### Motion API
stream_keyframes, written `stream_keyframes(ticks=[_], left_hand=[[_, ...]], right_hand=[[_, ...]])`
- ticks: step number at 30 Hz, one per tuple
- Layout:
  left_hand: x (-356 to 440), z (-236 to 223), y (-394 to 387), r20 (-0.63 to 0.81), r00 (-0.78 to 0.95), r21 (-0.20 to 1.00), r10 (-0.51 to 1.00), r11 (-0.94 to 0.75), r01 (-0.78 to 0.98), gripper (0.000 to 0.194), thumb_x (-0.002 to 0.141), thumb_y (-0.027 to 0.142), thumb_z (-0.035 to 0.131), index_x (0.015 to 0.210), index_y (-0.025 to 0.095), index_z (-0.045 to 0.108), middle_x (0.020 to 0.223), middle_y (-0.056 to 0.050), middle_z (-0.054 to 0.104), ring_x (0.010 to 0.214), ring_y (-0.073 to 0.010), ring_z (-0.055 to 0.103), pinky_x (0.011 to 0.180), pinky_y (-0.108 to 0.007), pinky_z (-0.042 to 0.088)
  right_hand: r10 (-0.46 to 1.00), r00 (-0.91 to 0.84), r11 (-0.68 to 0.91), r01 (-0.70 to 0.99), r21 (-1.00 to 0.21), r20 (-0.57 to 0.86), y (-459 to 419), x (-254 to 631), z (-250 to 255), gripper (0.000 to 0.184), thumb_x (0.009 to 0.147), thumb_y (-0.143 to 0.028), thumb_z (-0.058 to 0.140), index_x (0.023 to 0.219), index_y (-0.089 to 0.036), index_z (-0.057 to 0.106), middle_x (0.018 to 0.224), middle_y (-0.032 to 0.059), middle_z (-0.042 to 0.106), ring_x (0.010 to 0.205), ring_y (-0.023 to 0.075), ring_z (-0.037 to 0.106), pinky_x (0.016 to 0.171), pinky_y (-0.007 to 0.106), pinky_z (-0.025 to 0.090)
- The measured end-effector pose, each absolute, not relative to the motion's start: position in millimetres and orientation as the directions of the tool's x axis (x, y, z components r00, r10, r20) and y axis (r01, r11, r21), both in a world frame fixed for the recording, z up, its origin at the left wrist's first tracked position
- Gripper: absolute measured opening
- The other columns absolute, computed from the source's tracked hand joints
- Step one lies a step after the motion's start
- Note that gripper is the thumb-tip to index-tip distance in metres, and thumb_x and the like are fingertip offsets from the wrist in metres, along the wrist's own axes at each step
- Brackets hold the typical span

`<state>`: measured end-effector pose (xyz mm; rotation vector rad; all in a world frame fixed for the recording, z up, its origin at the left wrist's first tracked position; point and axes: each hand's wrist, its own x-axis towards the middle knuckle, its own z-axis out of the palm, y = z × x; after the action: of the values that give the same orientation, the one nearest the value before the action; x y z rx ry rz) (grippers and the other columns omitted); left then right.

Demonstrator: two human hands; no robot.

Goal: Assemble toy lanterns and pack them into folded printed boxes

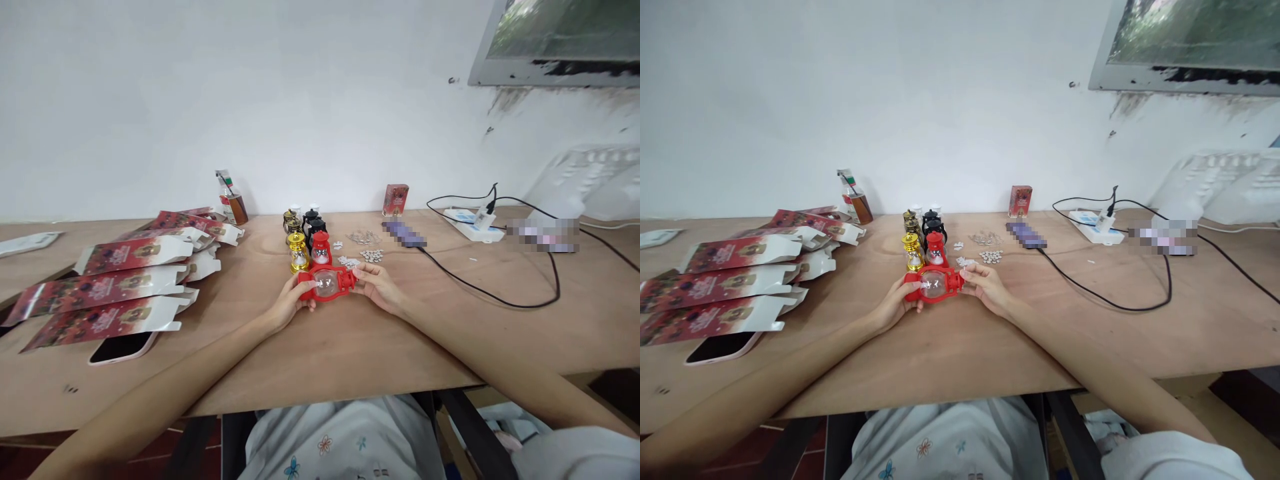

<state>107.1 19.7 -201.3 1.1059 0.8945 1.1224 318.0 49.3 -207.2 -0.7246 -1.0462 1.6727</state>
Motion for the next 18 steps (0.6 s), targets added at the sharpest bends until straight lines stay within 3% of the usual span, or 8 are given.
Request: stream_keyframes(ticks=[8,12,14,16,18], left_hand=[[109,-202,19,-0.002,0.170,0.968,0.985,0.045,-0.249,0.038,0.065,0.039,0.071,0.086,0.016,0.049,0.068,0.002,0.059,0.044,-0.0083,0.051,0.042,-0.022,0.042],[109,-202,20,-0.017,0.127,0.950,0.992,0.056,-0.306,0.034,0.065,0.037,0.070,0.083,0.016,0.050,0.065,0.003,0.057,0.044,-0.0086,0.051,0.042,-0.022,0.042],[109,-202,21,-0.012,0.136,0.949,0.991,0.054,-0.310,0.033,0.066,0.037,0.069,0.083,0.016,0.050,0.065,0.002,0.058,0.044,-0.0088,0.051,0.042,-0.022,0.042],[108,-201,20,-0.004,0.156,0.954,0.988,0.051,-0.296,0.034,0.065,0.037,0.070,0.084,0.016,0.051,0.066,0.002,0.058,0.043,-0.0089,0.051,0.041,-0.022,0.041],[109,-201,20,-0.002,0.164,0.958,0.986,0.049,-0.283,0.036,0.064,0.038,0.070,0.084,0.016,0.050,0.066,0.002,0.059,0.043,-0.0089,0.051,0.040,-0.022,0.041]], right_hand=[[0.952,-0.294,-0.042,-0.406,-0.913,0.087,49,319,-208,0.028,0.058,-0.034,0.082,0.064,-0.020,0.059,0.091,-0.0009,0.068,0.084,0.0139,0.062,0.082,0.035,0.049],[0.974,-0.171,0.074,-0.382,-0.921,0.149,52,323,-202,0.029,0.058,-0.040,0.081,0.065,-0.022,0.060,0.094,0.0008,0.067,0.093,0.0184,0.060,0.085,0.037,0.047],[0.963,-0.062,0.235,-0.268,-0.934,0.260,60,330,-197,0.028,0.059,-0.043,0.079,0.065,-0.023,0.060,0.089,0.0005,0.066,0.090,0.0183,0.060,0.085,0.036,0.045],[0.912,-0.001,0.409,-0.040,-0.911,0.410,76,341,-191,0.026,0.062,-0.043,0.077,0.064,-0.023,0.061,0.083,0.0002,0.065,0.086,0.0178,0.058,0.084,0.035,0.042],[0.870,-0.036,0.486,0.223,-0.845,0.491,100,354,-185,0.024,0.066,-0.043,0.073,0.064,-0.022,0.062,0.075,0.0004,0.064,0.080,0.0182,0.057,0.081,0.034,0.040]])
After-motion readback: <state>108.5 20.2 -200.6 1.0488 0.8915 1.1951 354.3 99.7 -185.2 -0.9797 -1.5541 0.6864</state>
